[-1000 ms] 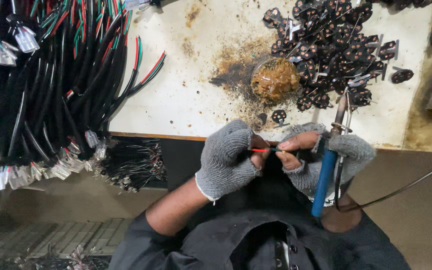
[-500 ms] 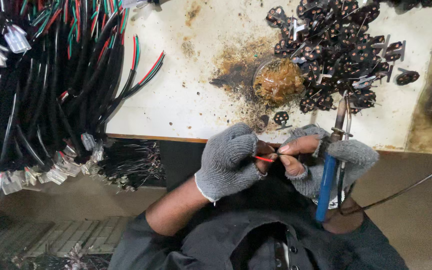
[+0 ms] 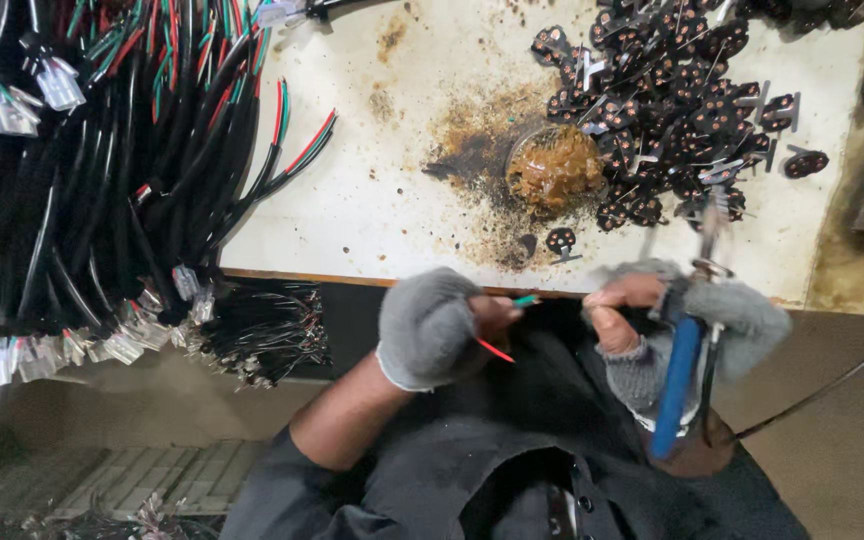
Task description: The person holds a soldering iron in their right hand and dips the stripped ends of red and green wires into a lump of flux paste on the workbench, then applies the hot iron to tin the wire ends. They finish each wire and set it aside, working through wires one at a time.
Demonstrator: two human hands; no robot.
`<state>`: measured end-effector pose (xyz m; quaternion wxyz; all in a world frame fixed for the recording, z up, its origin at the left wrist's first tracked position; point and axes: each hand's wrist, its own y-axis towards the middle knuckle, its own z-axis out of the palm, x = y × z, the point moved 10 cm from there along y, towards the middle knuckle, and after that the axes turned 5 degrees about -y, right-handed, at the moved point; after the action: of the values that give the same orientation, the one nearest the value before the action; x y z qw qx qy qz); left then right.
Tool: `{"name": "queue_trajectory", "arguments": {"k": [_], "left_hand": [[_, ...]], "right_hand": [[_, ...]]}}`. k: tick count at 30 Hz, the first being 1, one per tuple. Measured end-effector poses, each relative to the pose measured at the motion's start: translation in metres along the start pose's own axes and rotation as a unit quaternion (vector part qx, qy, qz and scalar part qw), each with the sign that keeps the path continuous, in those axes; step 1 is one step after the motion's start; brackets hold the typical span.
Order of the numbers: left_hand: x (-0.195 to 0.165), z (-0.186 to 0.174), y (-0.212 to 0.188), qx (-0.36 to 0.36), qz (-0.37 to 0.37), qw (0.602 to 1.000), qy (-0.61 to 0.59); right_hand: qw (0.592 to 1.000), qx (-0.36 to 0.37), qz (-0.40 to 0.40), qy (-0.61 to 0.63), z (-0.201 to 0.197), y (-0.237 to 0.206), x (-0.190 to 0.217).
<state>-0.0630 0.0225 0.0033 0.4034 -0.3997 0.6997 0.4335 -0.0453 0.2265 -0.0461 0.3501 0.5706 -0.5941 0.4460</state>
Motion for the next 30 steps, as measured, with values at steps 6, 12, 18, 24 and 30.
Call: {"name": "queue_trajectory", "arguments": {"k": [6, 12, 18, 24, 30], "left_hand": [[0.034, -0.037, 0.035, -0.062, -0.133, 0.983, 0.108], [0.034, -0.036, 0.043, -0.116, -0.136, 0.976, 0.127], [0.037, -0.029, 0.04, -0.083, -0.154, 0.969, 0.176], [0.033, -0.027, 0.045, -0.09, -0.142, 0.969, 0.181], [0.009, -0.026, 0.028, -0.014, -0.093, 0.991, 0.097]], "right_hand": [[0.978, -0.078, -0.161, -0.108, 0.0, 0.024, 0.059], [0.98, -0.012, -0.117, -0.159, 0.008, 0.037, 0.046], [0.957, 0.061, 0.139, 0.246, 0.027, 0.026, -0.03], [0.944, 0.026, 0.229, 0.235, 0.021, 0.023, -0.036], [0.929, -0.017, -0.243, -0.279, 0.02, 0.038, 0.079]]}}
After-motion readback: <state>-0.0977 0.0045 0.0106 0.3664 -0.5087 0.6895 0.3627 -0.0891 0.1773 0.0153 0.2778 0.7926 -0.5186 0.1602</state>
